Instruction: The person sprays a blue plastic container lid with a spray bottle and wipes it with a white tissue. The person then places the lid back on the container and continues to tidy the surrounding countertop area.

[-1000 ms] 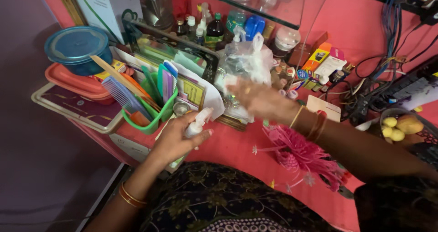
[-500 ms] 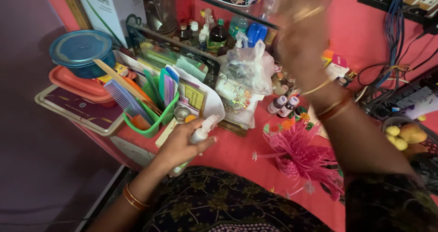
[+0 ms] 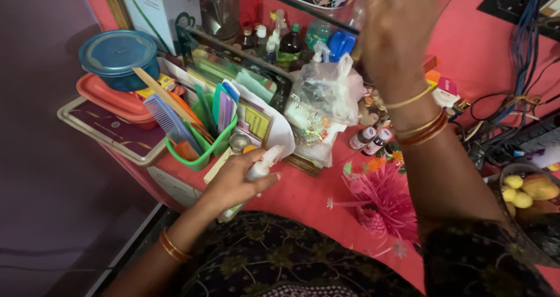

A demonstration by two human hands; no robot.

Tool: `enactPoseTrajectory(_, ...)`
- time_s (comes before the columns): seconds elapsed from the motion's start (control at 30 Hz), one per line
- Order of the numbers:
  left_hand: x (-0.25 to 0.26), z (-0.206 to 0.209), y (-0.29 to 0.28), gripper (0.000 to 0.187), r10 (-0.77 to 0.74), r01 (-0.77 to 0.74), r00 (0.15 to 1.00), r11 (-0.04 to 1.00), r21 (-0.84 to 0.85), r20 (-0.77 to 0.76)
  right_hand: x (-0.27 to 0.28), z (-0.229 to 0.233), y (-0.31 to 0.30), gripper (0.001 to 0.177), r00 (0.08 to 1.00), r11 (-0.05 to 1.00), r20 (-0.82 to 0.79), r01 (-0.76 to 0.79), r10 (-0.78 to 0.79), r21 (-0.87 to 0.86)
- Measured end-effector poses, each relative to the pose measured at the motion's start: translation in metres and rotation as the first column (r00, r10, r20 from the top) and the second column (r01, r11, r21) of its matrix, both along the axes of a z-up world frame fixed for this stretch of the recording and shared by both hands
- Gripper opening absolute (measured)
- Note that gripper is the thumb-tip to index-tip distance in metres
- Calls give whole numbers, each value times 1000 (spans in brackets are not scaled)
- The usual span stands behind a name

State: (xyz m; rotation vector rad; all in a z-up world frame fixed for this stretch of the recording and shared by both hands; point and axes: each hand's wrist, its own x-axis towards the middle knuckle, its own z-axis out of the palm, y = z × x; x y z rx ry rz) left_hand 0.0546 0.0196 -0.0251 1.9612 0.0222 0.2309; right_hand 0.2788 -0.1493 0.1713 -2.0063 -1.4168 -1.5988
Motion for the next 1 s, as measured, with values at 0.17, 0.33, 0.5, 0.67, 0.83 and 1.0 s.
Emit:
enactPoseTrajectory(0.17,2,2,-4,43,-21,22,999,1000,15,-50,18,-25,76,19,827,937,-467,192,-314,-291)
enactPoseTrajectory(0.33,-6,5,-2,45,7,-6,999,1000,24,-35,-8,-96,98,59,973,836,230,99,34,-539)
enactPoseTrajectory(0.5,-19,13,4,49,40,-40,999,999,-11,-10,-15,-127,61,52,988,692,36,-81,152,-718)
enactPoseTrajectory(0.67,-18,15,6,48,27,-31,999,995,-93,-38,-19,-126,6,50,995,535,-86,-100,51,-839)
enactPoseTrajectory(0.83,-7,6,-1,46,-32,31,998,999,-23,-52,-17,-62,-49,46,863,822,-478,-149,-163,-550)
enactPoseTrajectory(1.0,0,-5,-12,44,-99,99,994,995,-17,35,-28,-4,-96,41,981,954,178,128,-81,-272)
